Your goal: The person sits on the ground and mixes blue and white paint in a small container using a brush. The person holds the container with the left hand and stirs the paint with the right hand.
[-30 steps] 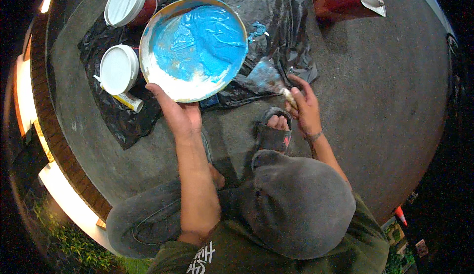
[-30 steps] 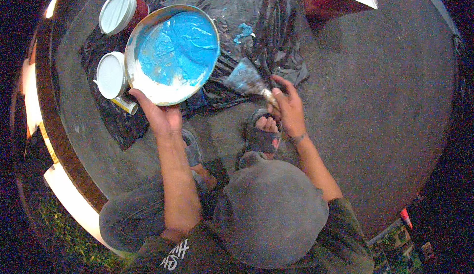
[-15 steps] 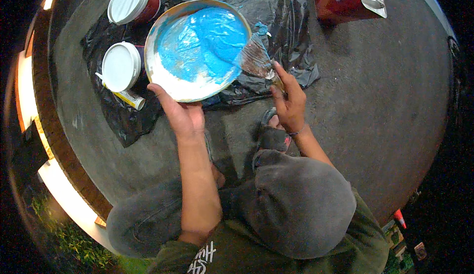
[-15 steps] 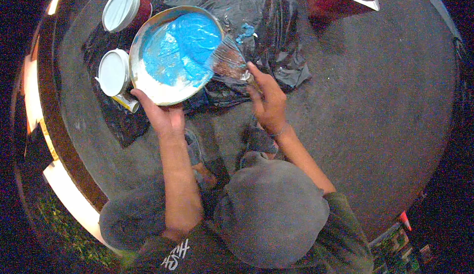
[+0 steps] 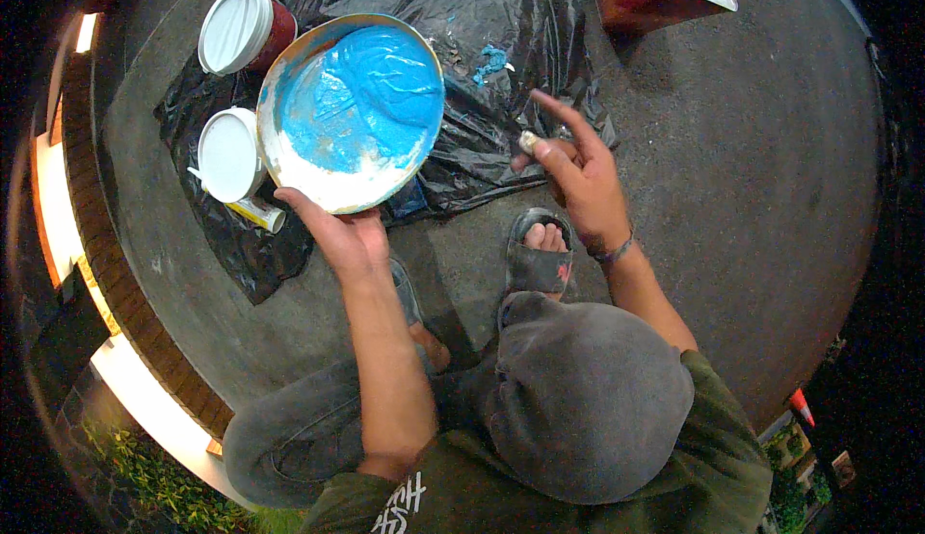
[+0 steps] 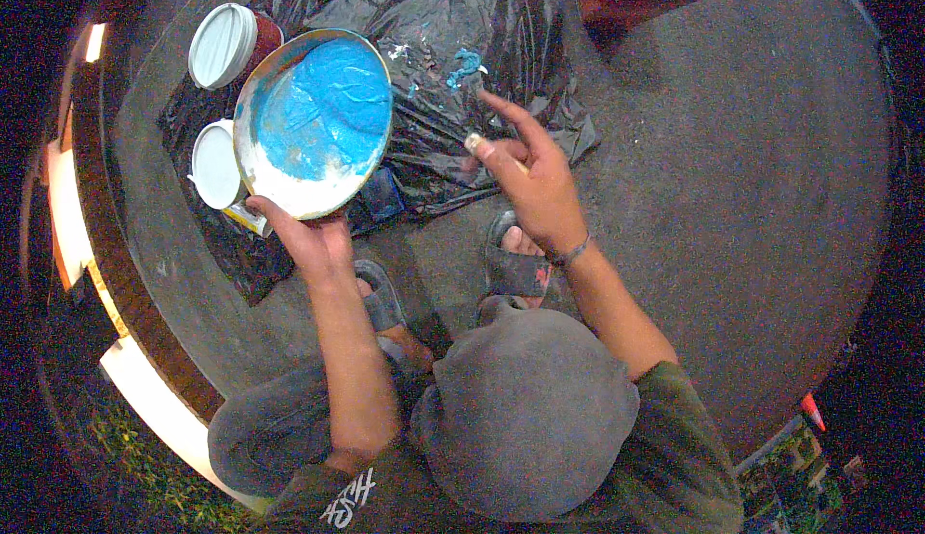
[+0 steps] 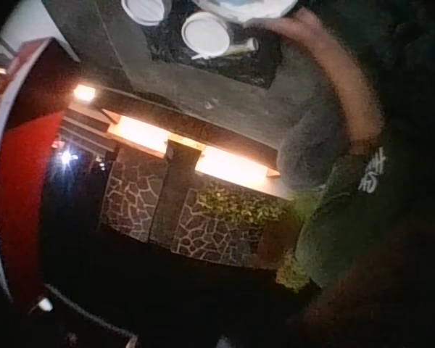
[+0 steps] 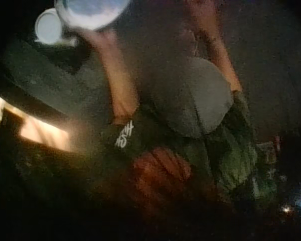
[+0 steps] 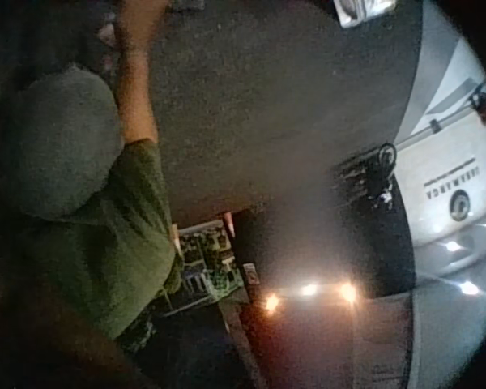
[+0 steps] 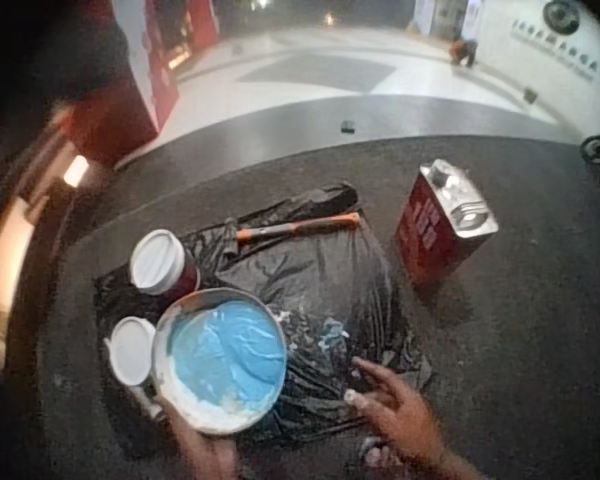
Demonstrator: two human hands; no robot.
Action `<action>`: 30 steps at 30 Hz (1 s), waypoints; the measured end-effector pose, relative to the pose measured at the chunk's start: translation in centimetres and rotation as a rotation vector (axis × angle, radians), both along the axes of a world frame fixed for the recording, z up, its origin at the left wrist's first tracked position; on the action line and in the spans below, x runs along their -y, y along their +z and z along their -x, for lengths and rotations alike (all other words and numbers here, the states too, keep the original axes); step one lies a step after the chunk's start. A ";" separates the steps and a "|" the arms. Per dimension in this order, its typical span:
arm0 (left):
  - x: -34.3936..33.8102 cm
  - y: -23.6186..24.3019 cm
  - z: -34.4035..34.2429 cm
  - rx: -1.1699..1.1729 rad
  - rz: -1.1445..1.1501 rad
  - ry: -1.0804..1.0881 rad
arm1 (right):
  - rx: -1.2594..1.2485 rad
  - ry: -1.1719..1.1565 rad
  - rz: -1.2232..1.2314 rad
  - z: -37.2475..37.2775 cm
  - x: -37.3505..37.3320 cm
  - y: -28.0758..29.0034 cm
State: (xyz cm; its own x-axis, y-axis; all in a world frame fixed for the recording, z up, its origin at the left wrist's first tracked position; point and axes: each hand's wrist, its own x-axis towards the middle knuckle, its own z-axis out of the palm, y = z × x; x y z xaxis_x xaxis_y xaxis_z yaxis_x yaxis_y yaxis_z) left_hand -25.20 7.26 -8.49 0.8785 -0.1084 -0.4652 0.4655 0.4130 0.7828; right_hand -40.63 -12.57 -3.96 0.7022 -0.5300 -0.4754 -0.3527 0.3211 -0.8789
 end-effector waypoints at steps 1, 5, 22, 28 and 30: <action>0.1 -0.1 0.0 0.007 -0.003 0.007 | -0.038 0.043 -0.003 0.4 0.0 -0.1; 0.0 -0.5 0.1 0.042 -0.021 0.019 | 0.043 0.077 -0.083 2.6 -1.1 -0.8; -0.8 0.3 -0.7 0.032 0.003 0.073 | -0.088 0.051 0.616 5.9 -0.7 -7.4; -2.3 4.5 -3.5 0.119 -0.004 0.205 | -0.041 -0.010 0.655 5.1 0.3 -9.2; -2.6 5.1 -3.9 0.152 0.005 0.248 | 0.110 -0.031 0.267 4.3 0.2 -10.0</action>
